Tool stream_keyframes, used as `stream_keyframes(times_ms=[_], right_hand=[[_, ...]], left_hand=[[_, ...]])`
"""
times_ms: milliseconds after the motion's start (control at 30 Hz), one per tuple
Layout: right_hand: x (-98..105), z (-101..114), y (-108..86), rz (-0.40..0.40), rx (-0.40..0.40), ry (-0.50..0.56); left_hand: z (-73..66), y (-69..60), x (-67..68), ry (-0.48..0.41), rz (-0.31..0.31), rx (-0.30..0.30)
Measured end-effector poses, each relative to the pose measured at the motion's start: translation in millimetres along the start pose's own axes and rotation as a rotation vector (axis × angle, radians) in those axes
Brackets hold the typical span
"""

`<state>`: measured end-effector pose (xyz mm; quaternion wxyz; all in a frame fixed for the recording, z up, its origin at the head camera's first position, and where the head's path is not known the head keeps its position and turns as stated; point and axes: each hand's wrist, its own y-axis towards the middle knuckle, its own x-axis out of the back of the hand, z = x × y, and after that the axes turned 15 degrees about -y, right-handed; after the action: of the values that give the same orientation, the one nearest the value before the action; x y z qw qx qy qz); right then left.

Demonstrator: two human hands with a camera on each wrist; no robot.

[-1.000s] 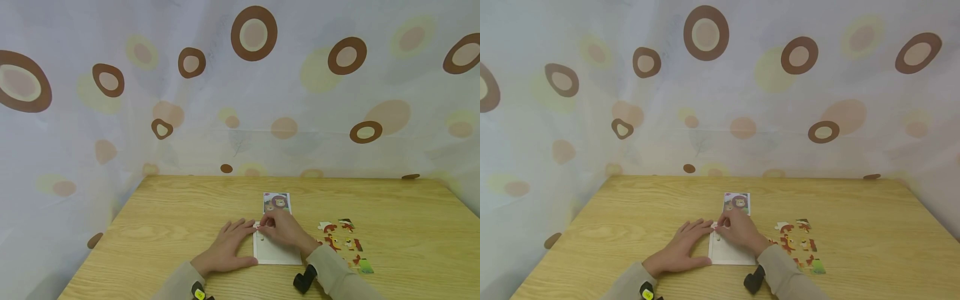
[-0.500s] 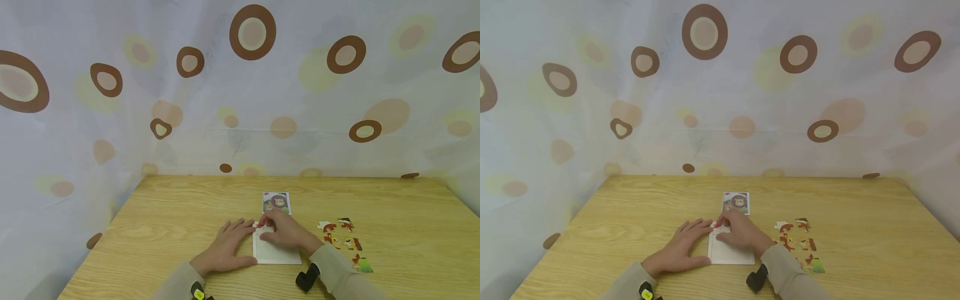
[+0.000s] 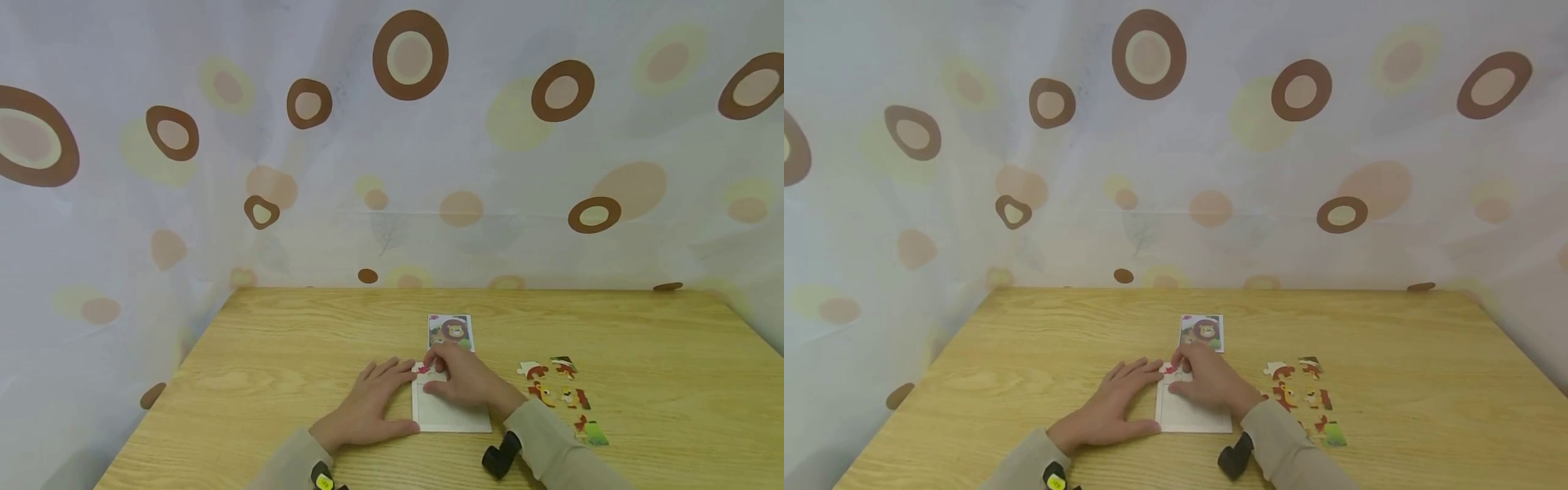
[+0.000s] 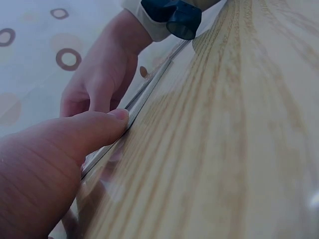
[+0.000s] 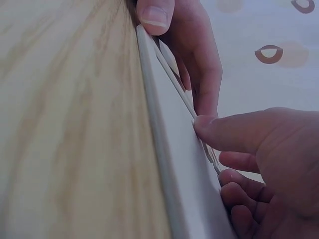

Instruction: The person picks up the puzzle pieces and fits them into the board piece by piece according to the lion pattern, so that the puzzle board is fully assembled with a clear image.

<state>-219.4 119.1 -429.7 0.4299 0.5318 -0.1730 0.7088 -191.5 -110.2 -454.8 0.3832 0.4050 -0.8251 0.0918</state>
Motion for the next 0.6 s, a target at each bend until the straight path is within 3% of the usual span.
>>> stream_keyframes(times_ms=[367,600], right_hand=[[0,-7,-1.5,-0.026,-0.011,0.052],[3,-15,-3.0,-0.023,0.029,0.065]], left_hand=[[-0.5,0.8,-1.5,0.008,-0.002,0.006],[1.9,1.1,-1.5,0.027,-0.014,0.002]])
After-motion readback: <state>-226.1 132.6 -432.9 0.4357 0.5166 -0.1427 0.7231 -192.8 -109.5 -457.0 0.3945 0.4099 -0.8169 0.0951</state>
